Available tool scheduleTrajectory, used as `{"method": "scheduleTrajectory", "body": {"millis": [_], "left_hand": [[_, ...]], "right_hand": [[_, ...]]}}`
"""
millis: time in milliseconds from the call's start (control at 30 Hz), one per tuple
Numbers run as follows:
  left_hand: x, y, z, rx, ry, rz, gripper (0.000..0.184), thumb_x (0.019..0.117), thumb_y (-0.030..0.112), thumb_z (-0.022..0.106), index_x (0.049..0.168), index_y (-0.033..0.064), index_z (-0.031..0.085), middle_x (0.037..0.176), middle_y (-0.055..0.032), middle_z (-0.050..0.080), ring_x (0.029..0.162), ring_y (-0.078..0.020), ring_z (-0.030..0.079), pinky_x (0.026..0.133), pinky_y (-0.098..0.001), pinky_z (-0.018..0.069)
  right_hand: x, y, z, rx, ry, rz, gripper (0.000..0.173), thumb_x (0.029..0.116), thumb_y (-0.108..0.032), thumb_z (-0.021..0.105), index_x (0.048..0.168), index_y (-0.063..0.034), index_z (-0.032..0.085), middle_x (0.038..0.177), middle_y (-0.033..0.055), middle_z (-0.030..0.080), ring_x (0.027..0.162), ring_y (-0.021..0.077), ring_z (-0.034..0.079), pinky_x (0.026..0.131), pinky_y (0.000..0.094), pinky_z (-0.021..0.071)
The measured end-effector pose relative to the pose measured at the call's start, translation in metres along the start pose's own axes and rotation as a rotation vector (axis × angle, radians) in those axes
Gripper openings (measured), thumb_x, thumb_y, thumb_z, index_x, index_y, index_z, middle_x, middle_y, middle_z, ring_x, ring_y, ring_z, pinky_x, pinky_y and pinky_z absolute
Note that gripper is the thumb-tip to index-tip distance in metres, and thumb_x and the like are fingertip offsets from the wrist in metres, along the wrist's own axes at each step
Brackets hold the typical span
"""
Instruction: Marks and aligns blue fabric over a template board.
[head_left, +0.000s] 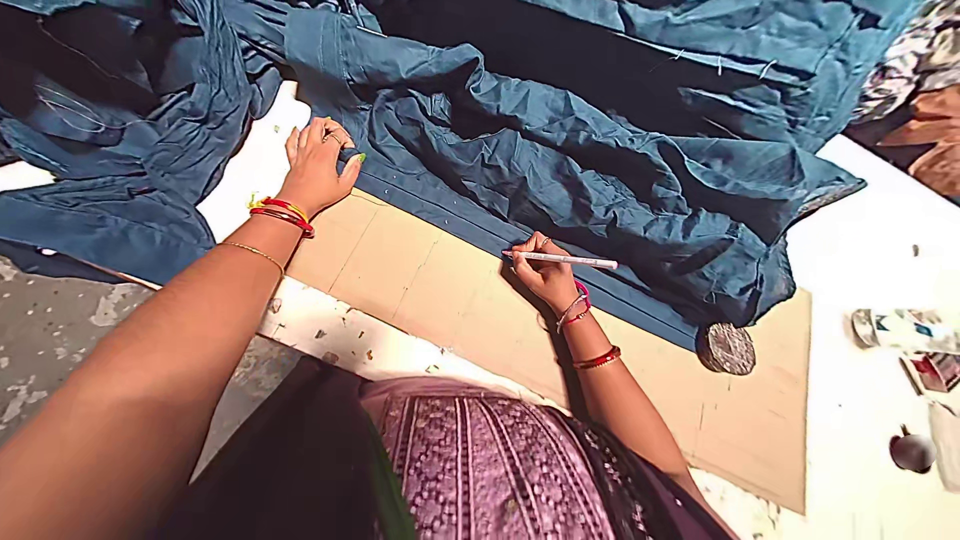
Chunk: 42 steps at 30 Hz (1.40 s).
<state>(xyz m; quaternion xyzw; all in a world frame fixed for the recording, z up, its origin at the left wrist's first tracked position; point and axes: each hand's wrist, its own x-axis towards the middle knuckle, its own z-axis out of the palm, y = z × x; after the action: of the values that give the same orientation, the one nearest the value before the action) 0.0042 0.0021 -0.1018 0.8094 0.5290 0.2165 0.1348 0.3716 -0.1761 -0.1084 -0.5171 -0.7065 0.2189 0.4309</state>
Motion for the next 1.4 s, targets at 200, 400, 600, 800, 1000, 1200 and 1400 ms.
{"method": "scheduleTrajectory", "body": {"millis": [200,400,600,800,1000,1200,1400], "left_hand": [[0.001,0.000,0.000,-0.008,0.011,-0.008,0.040,0.0997,0.025,0.052,0.117,-0.0099,0.061,0.140,-0.0342,0.048,0.135,-0.0551,0.042,0.111,-0.0752,0.0200],[0.000,0.002,-0.001,-0.008,0.003,-0.012,0.040,0.0995,0.024,0.052,0.117,-0.0101,0.060,0.141,-0.0349,0.047,0.136,-0.0556,0.041,0.111,-0.0748,0.0196],[0.001,0.002,-0.002,0.000,0.013,-0.012,0.037,0.0993,0.022,0.053,0.117,-0.0102,0.060,0.140,-0.0356,0.047,0.134,-0.0566,0.042,0.110,-0.0753,0.0212],[-0.001,0.003,-0.001,-0.008,0.012,0.007,0.042,0.0987,0.024,0.051,0.117,-0.0125,0.059,0.141,-0.0380,0.046,0.134,-0.0596,0.041,0.108,-0.0765,0.0212],[-0.001,0.006,-0.004,-0.001,-0.002,-0.001,0.041,0.0994,0.022,0.051,0.118,-0.0139,0.058,0.141,-0.0391,0.045,0.133,-0.0608,0.040,0.107,-0.0762,0.0219],[-0.003,0.004,-0.002,0.011,0.002,0.007,0.042,0.0990,0.023,0.050,0.117,-0.0135,0.059,0.141,-0.0391,0.045,0.133,-0.0609,0.040,0.106,-0.0764,0.0231],[-0.004,0.003,-0.001,0.003,0.017,0.013,0.041,0.0994,0.022,0.052,0.117,-0.0138,0.059,0.141,-0.0392,0.046,0.133,-0.0610,0.040,0.107,-0.0765,0.0227]], "right_hand": [[0.016,-0.006,0.005,0.017,0.225,0.233,0.029,0.0985,-0.014,0.059,0.073,-0.0129,0.045,0.060,-0.0061,0.042,0.051,-0.0014,0.039,0.050,0.0158,0.0330],[0.021,-0.006,0.011,-0.253,0.196,0.107,0.028,0.0964,-0.014,0.061,0.073,-0.0036,0.050,0.067,0.0055,0.048,0.059,0.0104,0.046,0.057,0.0252,0.0378],[0.003,-0.029,-0.020,0.623,0.511,0.310,0.025,0.1032,-0.014,0.053,0.079,-0.0211,0.054,0.060,-0.0104,0.052,0.044,-0.0005,0.045,0.042,0.0161,0.0421],[-0.074,-0.004,-0.063,0.335,0.354,0.249,0.010,0.0936,-0.005,0.059,0.095,-0.0142,0.062,0.080,-0.0131,0.068,0.060,-0.0044,0.058,0.057,0.0157,0.0502],[-0.077,0.001,-0.056,0.155,0.264,0.274,0.003,0.0897,-0.007,0.060,0.088,-0.0086,0.062,0.076,-0.0103,0.062,0.062,-0.0085,0.052,0.058,0.0112,0.0437],[-0.064,-0.002,-0.043,-0.299,0.349,0.172,0.028,0.0918,-0.013,0.061,0.069,-0.0009,0.049,0.058,0.0028,0.042,0.053,0.0089,0.042,0.053,0.0243,0.0342],[-0.051,0.004,-0.048,-0.056,0.439,0.364,0.019,0.1005,-0.015,0.061,0.086,-0.0031,0.058,0.073,-0.0012,0.054,0.061,0.0000,0.048,0.060,0.0174,0.0411]]}}
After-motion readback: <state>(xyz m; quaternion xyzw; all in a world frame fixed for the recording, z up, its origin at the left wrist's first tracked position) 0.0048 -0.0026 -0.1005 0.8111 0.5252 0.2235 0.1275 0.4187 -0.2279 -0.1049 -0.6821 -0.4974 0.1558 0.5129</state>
